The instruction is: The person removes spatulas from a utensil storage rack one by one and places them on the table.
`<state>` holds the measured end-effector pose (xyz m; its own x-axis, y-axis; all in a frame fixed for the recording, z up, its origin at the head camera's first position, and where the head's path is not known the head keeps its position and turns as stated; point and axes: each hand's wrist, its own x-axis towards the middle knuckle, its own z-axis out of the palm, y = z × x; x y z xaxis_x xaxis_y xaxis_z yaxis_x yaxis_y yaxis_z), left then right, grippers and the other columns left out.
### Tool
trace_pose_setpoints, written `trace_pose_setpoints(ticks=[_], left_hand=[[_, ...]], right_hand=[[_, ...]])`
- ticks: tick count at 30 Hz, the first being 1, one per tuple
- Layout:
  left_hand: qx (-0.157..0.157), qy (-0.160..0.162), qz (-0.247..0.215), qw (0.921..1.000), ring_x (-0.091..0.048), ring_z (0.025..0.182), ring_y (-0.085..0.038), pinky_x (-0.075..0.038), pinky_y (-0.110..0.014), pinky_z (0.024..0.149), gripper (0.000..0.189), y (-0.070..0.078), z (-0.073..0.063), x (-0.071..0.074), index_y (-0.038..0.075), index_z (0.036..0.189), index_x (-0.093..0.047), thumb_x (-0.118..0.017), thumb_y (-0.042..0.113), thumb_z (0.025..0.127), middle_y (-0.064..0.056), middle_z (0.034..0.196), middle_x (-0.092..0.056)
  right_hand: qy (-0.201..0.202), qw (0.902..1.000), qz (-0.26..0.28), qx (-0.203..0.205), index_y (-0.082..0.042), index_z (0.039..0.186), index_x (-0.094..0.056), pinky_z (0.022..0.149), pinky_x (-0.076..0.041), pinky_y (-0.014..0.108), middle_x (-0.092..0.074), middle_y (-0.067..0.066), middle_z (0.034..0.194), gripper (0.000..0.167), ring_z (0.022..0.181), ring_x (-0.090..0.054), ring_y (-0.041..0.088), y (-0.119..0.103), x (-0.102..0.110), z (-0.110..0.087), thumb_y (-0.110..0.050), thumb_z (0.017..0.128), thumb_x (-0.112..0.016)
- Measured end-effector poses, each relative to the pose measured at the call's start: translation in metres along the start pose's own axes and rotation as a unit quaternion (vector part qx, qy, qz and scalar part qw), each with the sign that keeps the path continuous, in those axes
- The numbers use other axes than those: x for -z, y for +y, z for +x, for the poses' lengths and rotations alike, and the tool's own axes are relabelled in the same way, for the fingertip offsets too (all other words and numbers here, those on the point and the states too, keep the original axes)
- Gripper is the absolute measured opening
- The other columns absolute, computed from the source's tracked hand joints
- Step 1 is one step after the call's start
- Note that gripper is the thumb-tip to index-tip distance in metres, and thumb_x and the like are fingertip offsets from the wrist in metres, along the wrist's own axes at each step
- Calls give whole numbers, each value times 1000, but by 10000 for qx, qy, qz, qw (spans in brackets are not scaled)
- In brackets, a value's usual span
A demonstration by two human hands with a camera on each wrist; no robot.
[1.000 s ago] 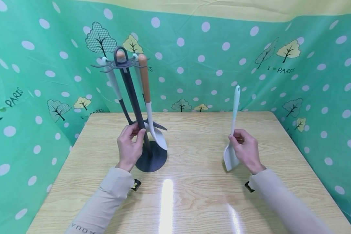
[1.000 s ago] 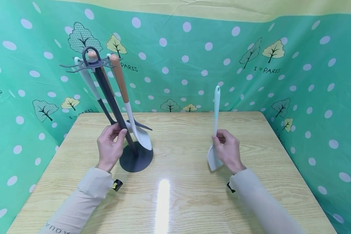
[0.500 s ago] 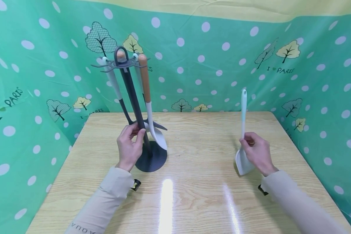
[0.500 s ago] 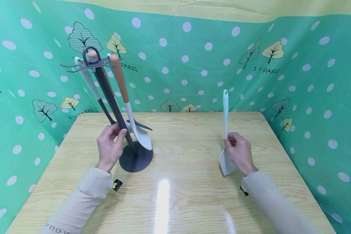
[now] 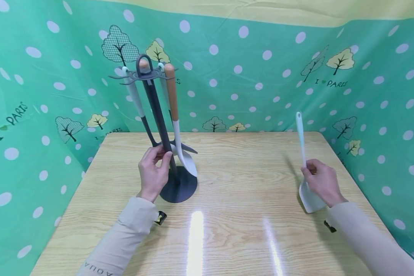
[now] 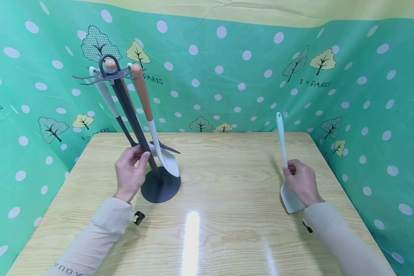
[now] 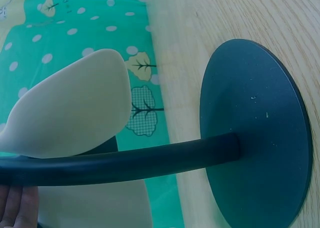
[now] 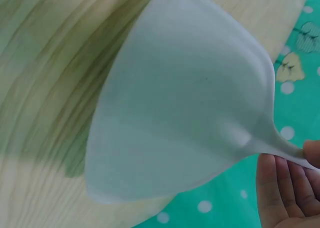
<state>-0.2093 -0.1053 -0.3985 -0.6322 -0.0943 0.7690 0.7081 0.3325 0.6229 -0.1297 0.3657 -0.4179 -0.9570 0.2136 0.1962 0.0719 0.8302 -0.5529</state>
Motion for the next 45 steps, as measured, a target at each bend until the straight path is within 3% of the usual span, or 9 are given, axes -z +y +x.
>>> trace_pose_setpoints(ticks=[6,14,25,35,45], left_hand=[[52,-28,61,10000,-63,77,-24,-53,-15,75,22,-7,-2,0,-7,101,-67,-71,-9,80,-16,88,-65],[-65,20,35,10000,-62,75,-32,-55,-19,74,19,20,6,1,-14,98,-65,-68,-15,79,-24,84,-62],[71,-20,51,10000,-63,78,-23,-53,-15,75,22,-9,-1,2,-6,102,-68,-72,-7,80,-15,88,-65],[15,-35,-20,10000,-63,79,-22,-53,-16,76,22,-10,-2,3,-4,103,-68,-72,-3,82,-15,90,-65],[88,-171,91,9998,-63,81,-21,-54,-18,78,20,-9,-2,5,-4,104,-67,-70,0,85,-13,91,-65]], right_hand=[[-246,9989,-240,-324,7,112,-58,61,-53,37,-63,24,97,27,80,-61,33,20,9,4,-13,95,-55],[-643,9953,-485,-535,9,110,-57,54,-48,30,-61,24,95,28,74,-58,28,43,22,7,-14,94,-55],[-1100,9885,-853,-587,16,107,-56,58,-51,38,-60,33,97,32,80,-58,37,66,37,12,-12,91,-55],[-1441,9821,-1121,-472,15,94,-59,54,-48,34,-61,25,82,23,68,-54,29,79,47,14,-7,86,-58],[-2014,9675,-1280,-832,9,88,-60,55,-44,32,-58,18,78,16,69,-50,29,80,51,15,-6,87,-56]])
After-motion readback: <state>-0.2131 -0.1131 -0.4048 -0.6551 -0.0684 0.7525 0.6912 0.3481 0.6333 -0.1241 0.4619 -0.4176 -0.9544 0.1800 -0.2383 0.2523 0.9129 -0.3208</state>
